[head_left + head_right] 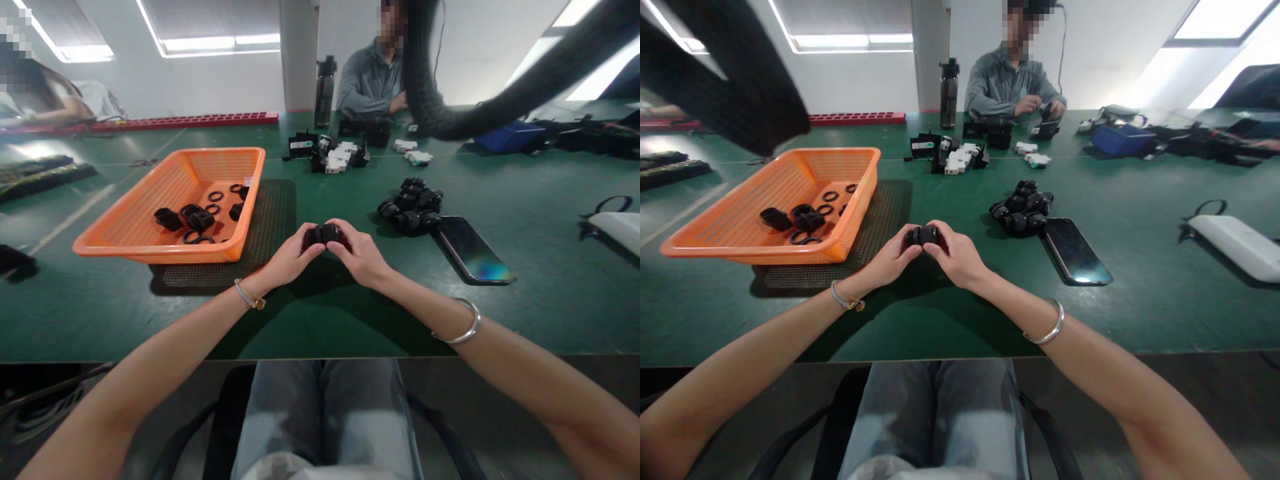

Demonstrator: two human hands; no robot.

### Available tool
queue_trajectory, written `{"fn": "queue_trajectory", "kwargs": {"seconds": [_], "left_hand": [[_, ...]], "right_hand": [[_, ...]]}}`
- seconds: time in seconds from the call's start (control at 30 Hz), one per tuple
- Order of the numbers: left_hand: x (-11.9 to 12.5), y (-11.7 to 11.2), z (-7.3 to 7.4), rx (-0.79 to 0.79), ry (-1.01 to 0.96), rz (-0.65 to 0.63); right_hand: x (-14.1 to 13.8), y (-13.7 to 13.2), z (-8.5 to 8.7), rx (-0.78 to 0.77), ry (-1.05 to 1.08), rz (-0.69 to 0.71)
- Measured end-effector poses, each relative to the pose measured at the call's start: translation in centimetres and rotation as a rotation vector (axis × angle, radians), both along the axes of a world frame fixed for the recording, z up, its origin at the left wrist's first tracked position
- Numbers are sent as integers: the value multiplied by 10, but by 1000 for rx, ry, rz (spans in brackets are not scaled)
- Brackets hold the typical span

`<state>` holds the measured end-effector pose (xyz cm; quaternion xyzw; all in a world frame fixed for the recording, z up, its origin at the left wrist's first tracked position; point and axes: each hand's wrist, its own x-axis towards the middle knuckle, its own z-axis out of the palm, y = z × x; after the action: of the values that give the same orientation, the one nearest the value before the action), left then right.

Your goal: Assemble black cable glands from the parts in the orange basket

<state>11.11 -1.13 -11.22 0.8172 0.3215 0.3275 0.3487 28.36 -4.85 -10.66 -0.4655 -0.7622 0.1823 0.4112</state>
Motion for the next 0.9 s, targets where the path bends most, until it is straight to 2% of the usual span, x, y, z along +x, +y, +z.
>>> {"fn": "queue_trajectory", "kwargs": {"seconds": [0.23, 0.37, 0.47, 0.67, 0.8, 0.9], "left_hand": [[3, 9, -4, -61, 46, 4], [7, 13, -8, -132, -25, 46], [8, 14, -11, -172, -54, 77], [8, 10, -6, -120, 44, 18], [8, 8, -2, -101, 109, 4], [9, 7, -1, -93, 130, 4]], "right_hand": [[3, 8, -1, -23, -67, -3], [11, 15, 4, -28, -135, -68], [24, 23, 6, -25, -200, -249], [71, 46, 8, 71, -389, -684], [103, 56, 9, 91, -472, -839], [114, 58, 10, 67, -505, -914]]}}
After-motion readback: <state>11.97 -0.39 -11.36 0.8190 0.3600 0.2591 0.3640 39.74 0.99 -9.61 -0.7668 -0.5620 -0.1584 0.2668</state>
